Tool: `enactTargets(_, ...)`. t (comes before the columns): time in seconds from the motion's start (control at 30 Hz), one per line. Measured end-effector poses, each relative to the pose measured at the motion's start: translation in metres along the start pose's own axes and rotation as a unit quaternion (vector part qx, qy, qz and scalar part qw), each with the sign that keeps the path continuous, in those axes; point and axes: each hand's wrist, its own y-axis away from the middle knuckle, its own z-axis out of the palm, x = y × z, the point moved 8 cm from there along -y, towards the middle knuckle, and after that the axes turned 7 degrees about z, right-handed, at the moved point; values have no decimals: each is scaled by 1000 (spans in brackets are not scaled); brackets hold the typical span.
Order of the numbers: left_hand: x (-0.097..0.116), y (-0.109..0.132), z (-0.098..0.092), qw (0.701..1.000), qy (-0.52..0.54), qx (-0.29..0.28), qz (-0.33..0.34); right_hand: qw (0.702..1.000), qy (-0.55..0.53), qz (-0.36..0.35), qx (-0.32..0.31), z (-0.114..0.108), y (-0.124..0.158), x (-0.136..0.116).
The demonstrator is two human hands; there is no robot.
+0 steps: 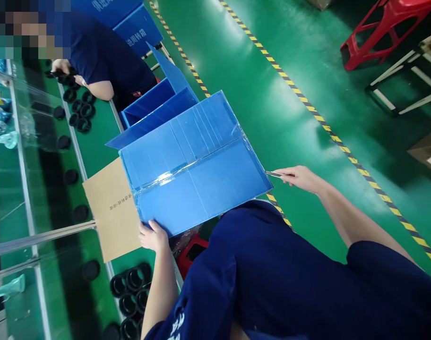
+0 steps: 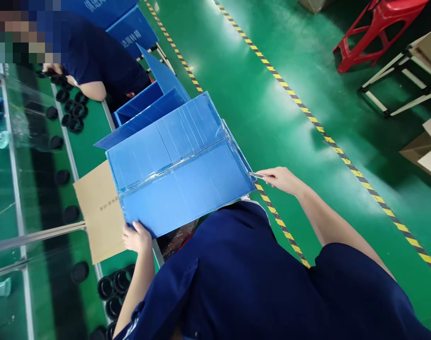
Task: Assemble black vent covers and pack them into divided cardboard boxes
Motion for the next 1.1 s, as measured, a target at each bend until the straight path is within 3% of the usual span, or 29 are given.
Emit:
enactTargets(0.13, 5, -3, -1, 1000, 10, -19, -4, 995, 60, -9, -77, -10, 20, 12)
enactTargets(0.2, 10, 1, -10, 999, 22, -17, -16, 993, 80, -4, -83, -28, 30, 20)
enactTargets(0.23, 14, 6, -19, 999, 29, -3, -23, 995, 86, 12, -58, -42, 30, 24)
enactTargets(0.3, 28, 23, -42, 997, 60, 37, -26, 995, 74, 44, 58, -77, 19, 26)
enactTargets(0.37, 57, 42, -55, 988, 149, 41, 12, 989, 25, 2, 146, -92, -8, -3)
enactTargets(0.4, 78, 51, -54, 973, 226, 15, 36, 987, 5, -41, 156, -84, -24, -30)
enactTargets(0.47, 129, 68, -38, 906, 406, -103, 64, 982, -22, -136, 126, -36, -48, -101)
enactTargets(0.53, 182, 87, -21, 783, 577, -225, 61, 972, 3, -228, 64, 40, -52, -177)
enactTargets(0.6, 212, 92, -15, 660, 709, -249, 4, 940, 80, -329, 32, 119, -39, -245)
enactTargets(0.63, 216, 88, -14, 612, 754, -236, -37, 921, 116, -369, 37, 152, -31, -271)
enactTargets(0.7, 206, 71, -12, 542, 807, -205, -113, 887, 166, -428, 46, 203, -21, -308)
enactTargets(0.77, 180, 35, -12, 509, 827, -183, -154, 867, 182, -463, 43, 235, -19, -328)
enactTargets(0.83, 147, -18, -14, 532, 818, -163, -145, 855, 191, -481, 41, 252, -21, -333)
enactTargets(0.87, 129, -49, -14, 570, 798, -149, -129, 854, 196, -480, 43, 258, -24, -332)
enactTargets(0.93, 103, -112, -14, 682, 715, -135, -77, 862, 205, -461, 44, 267, -30, -320)
enactTargets(1.0, 94, -170, -9, 785, 601, -150, -8, 875, 213, -432, 40, 275, -36, -303)
enactTargets(1.03, 95, -193, -5, 816, 555, -160, 23, 881, 218, -417, 43, 278, -38, -293)
enactTargets(1.1, 105, -230, 4, 840, 509, -176, 65, 890, 228, -391, 62, 283, -38, -275)
